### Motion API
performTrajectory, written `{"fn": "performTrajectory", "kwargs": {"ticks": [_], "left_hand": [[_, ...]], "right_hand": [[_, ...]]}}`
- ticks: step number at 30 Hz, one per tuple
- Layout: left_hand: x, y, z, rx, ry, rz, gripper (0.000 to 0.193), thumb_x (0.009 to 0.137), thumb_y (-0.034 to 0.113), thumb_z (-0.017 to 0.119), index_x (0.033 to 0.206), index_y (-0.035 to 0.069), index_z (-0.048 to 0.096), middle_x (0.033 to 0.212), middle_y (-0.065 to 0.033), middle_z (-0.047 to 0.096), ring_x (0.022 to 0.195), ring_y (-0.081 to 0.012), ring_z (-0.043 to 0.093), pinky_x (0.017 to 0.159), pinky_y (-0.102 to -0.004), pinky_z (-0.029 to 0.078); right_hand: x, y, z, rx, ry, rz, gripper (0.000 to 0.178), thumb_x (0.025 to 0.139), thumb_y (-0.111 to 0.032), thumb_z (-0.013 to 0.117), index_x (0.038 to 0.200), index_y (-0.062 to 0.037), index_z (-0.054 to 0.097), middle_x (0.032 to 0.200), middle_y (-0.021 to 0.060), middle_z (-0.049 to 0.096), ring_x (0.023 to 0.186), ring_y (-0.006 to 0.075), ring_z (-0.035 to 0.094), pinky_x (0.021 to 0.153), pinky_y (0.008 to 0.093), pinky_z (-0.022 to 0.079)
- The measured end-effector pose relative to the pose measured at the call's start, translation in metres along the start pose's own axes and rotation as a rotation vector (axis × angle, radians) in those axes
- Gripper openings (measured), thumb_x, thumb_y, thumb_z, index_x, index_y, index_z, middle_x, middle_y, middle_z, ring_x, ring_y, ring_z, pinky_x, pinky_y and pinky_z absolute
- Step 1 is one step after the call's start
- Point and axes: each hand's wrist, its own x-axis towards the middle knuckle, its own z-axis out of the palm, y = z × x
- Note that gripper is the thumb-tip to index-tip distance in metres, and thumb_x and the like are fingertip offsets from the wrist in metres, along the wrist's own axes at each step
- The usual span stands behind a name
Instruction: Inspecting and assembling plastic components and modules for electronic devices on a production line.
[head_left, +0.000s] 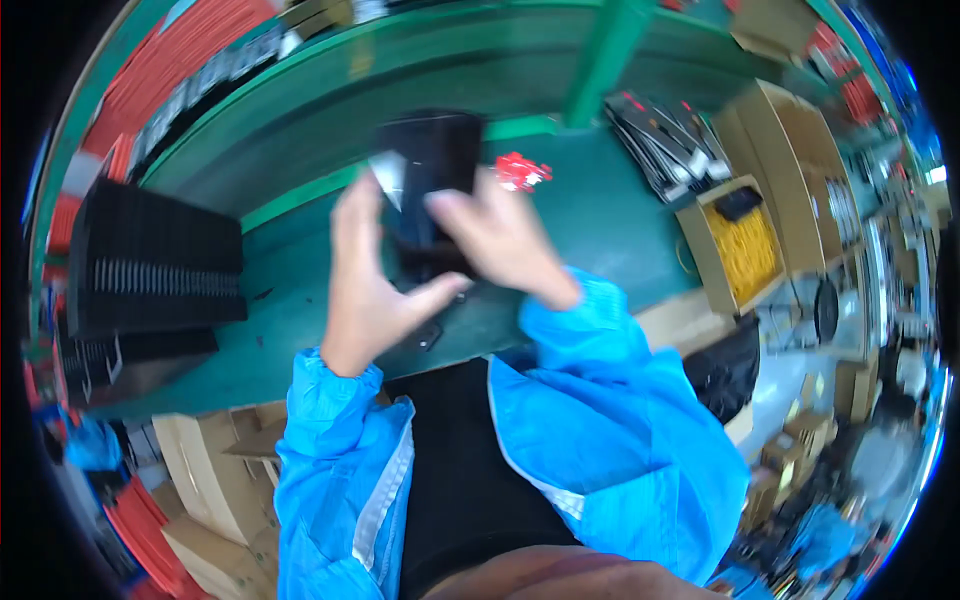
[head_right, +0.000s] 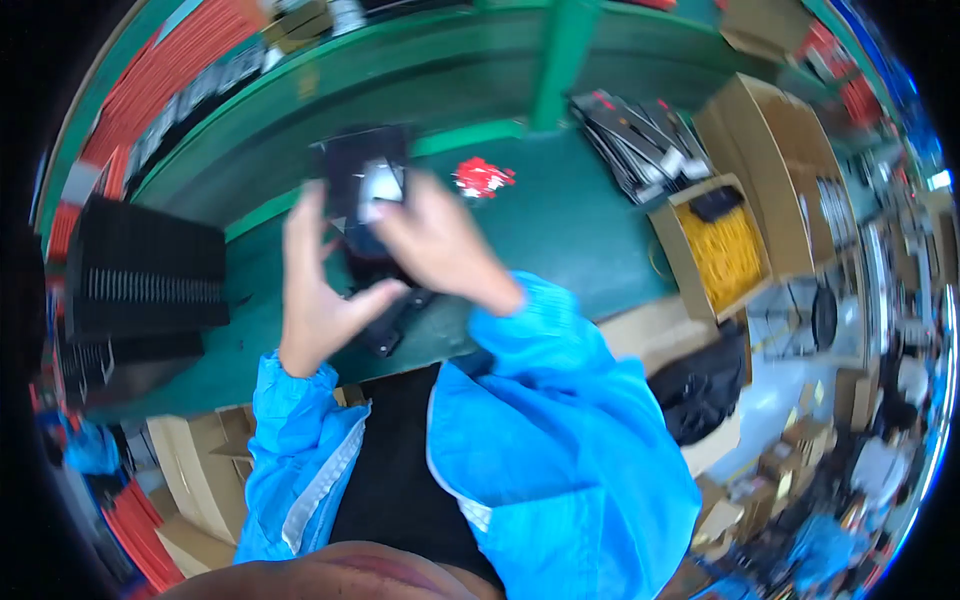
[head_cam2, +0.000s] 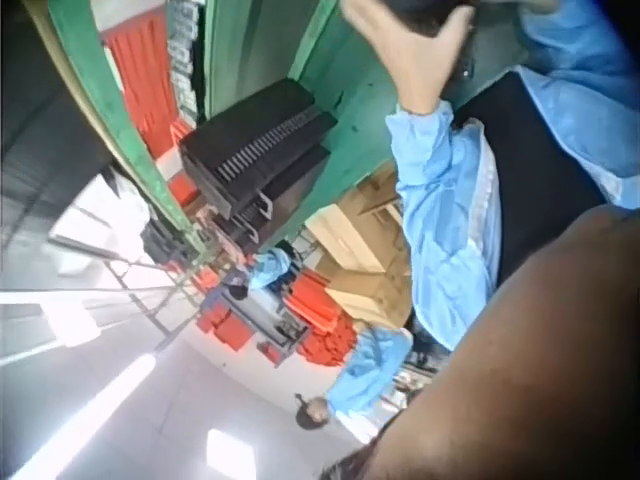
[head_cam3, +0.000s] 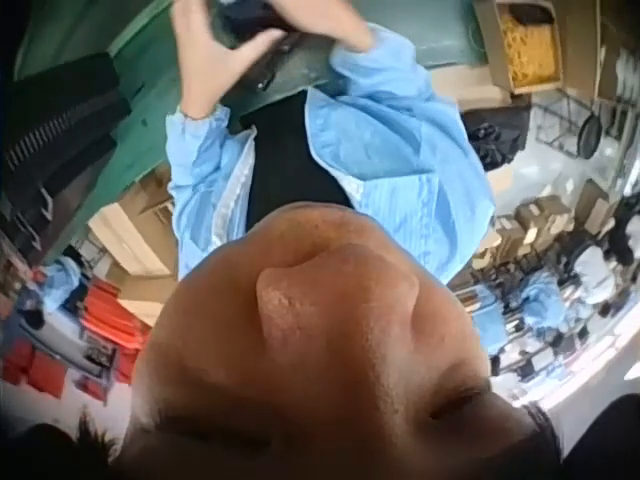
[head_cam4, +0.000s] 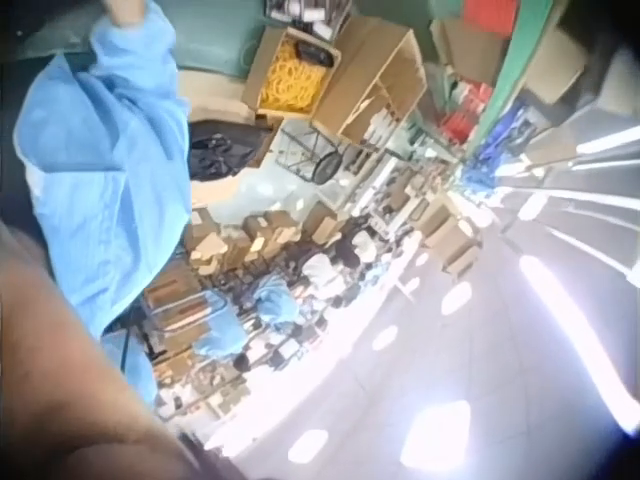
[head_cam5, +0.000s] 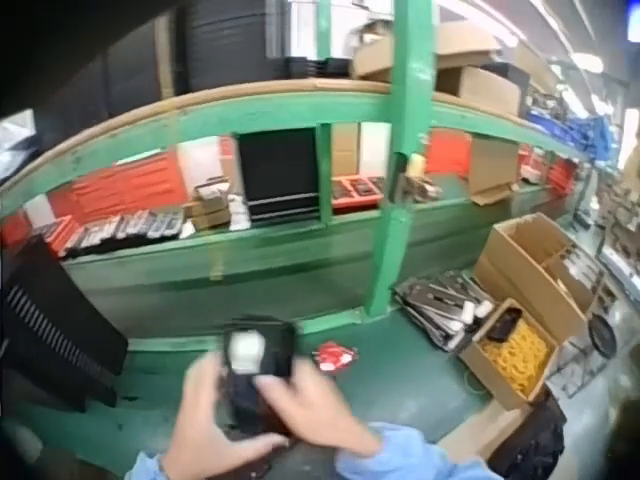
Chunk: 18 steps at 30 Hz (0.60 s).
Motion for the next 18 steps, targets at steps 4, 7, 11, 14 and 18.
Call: {"fn": "performTrajectory", "kwargs": {"ticks": [4,7,11,14,18], "left_hand": [[-0.053,-0.011,0.001,0.261,-0.198,-0.178,0.119,0.065,0.046,0.096,0.161,0.008,0.037,0.155,-0.0322,0.037,0.14,-0.0559,0.039,0.115,-0.0603,0.039],[-0.1,-0.023,0.019,0.44,-0.169,-0.398,0.117,0.062,0.048,0.096,0.158,0.007,0.042,0.151,-0.0308,0.041,0.143,-0.054,0.038,0.118,-0.0622,0.035],[-0.123,-0.046,0.037,0.359,-0.018,-0.32,0.11,0.064,0.047,0.094,0.156,0.009,0.045,0.143,-0.0285,0.046,0.137,-0.0499,0.043,0.118,-0.0617,0.034],[-0.127,-0.054,0.034,0.285,0.049,-0.252,0.108,0.064,0.046,0.093,0.155,0.009,0.046,0.14,-0.0275,0.047,0.133,-0.0484,0.046,0.117,-0.0609,0.035],[-0.126,-0.075,0.005,0.405,0.075,-0.261,0.104,0.065,0.043,0.092,0.153,0.01,0.048,0.139,-0.0274,0.048,0.128,-0.0472,0.048,0.114,-0.0595,0.037]], "right_hand": [[-0.023,0.009,-0.111,-0.002,0.143,0.354,0.038,0.102,-0.029,0.063,0.123,0.003,0.07,0.116,0.0108,0.074,0.103,0.0188,0.07,0.091,0.034,0.054],[-0.05,0.05,-0.193,-0.048,0.345,0.6,0.046,0.102,-0.028,0.066,0.133,0.0051,0.064,0.121,0.0085,0.069,0.104,0.0178,0.065,0.094,0.0318,0.052],[-0.042,0.085,-0.241,-0.171,0.199,0.602,0.046,0.101,-0.031,0.067,0.13,0.0043,0.064,0.116,0.0071,0.07,0.104,0.0179,0.065,0.092,0.0321,0.051],[-0.017,0.099,-0.262,-0.221,0.069,0.678,0.049,0.1,-0.034,0.067,0.128,0.0066,0.064,0.112,0.0096,0.07,0.101,0.0199,0.065,0.091,0.0354,0.052],[-0.004,0.087,-0.263,-0.747,-0.101,0.783,0.059,0.097,-0.04,0.073,0.129,0.0085,0.063,0.112,0.0147,0.072,0.103,0.0231,0.067,0.091,0.0375,0.053]]}}
